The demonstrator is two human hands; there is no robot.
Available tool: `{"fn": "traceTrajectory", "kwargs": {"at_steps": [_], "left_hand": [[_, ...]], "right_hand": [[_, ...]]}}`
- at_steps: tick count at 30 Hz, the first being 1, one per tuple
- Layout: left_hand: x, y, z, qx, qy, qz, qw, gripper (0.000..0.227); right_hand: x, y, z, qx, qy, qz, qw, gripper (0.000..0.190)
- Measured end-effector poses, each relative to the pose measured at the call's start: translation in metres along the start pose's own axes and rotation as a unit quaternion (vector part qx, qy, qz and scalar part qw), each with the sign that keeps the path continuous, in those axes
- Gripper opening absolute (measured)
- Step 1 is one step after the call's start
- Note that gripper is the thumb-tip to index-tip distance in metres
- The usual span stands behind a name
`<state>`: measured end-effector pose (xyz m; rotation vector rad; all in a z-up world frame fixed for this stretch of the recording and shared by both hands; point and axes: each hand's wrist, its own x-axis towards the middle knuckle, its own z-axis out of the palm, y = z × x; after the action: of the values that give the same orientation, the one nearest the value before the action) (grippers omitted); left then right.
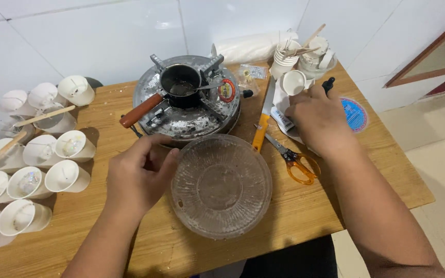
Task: Shaving a solid wax block with a knife and scraping material with a spoon into a bowl
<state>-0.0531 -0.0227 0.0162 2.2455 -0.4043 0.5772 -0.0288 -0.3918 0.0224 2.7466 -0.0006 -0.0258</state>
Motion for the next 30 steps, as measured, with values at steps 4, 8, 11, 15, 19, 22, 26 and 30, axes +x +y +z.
{"fn": "traceTrajectory", "kwargs": {"at_steps": [4, 8, 11, 15, 19, 22, 26, 30], "left_hand": [[0.000, 0.003, -0.003, -0.034, 0.004, 0.030, 0.999, 0.011], [-0.002, 0.004, -0.004, -0.059, 0.022, 0.056, 0.996, 0.006], [-0.004, 0.005, -0.004, -0.064, 0.040, 0.078, 0.994, 0.002], [-0.004, 0.014, -0.009, -0.139, 0.030, 0.100, 0.985, 0.011], [-0.013, 0.025, -0.002, -0.315, -0.049, 0.048, 0.947, 0.032], [-0.017, 0.034, -0.004, -0.437, -0.147, -0.011, 0.887, 0.046], [-0.020, 0.029, 0.004, -0.481, -0.151, -0.063, 0.861, 0.034], [-0.022, 0.024, 0.010, -0.484, -0.131, -0.092, 0.860, 0.024]], "right_hand": [[-0.012, 0.000, -0.007, 0.054, 0.038, -0.006, 0.998, 0.024], [-0.018, 0.005, -0.020, 0.169, 0.018, -0.011, 0.985, 0.020], [-0.032, 0.013, -0.039, 0.223, 0.028, -0.008, 0.974, 0.024], [-0.071, -0.013, -0.106, 0.461, 0.165, -0.096, 0.866, 0.016], [-0.079, -0.071, -0.100, 0.565, 0.307, -0.198, 0.740, 0.019], [-0.084, -0.087, -0.104, 0.485, 0.346, -0.278, 0.754, 0.016], [-0.076, -0.099, -0.097, 0.518, 0.344, -0.327, 0.712, 0.017], [-0.076, -0.098, -0.091, 0.470, 0.325, -0.311, 0.760, 0.015]]}}
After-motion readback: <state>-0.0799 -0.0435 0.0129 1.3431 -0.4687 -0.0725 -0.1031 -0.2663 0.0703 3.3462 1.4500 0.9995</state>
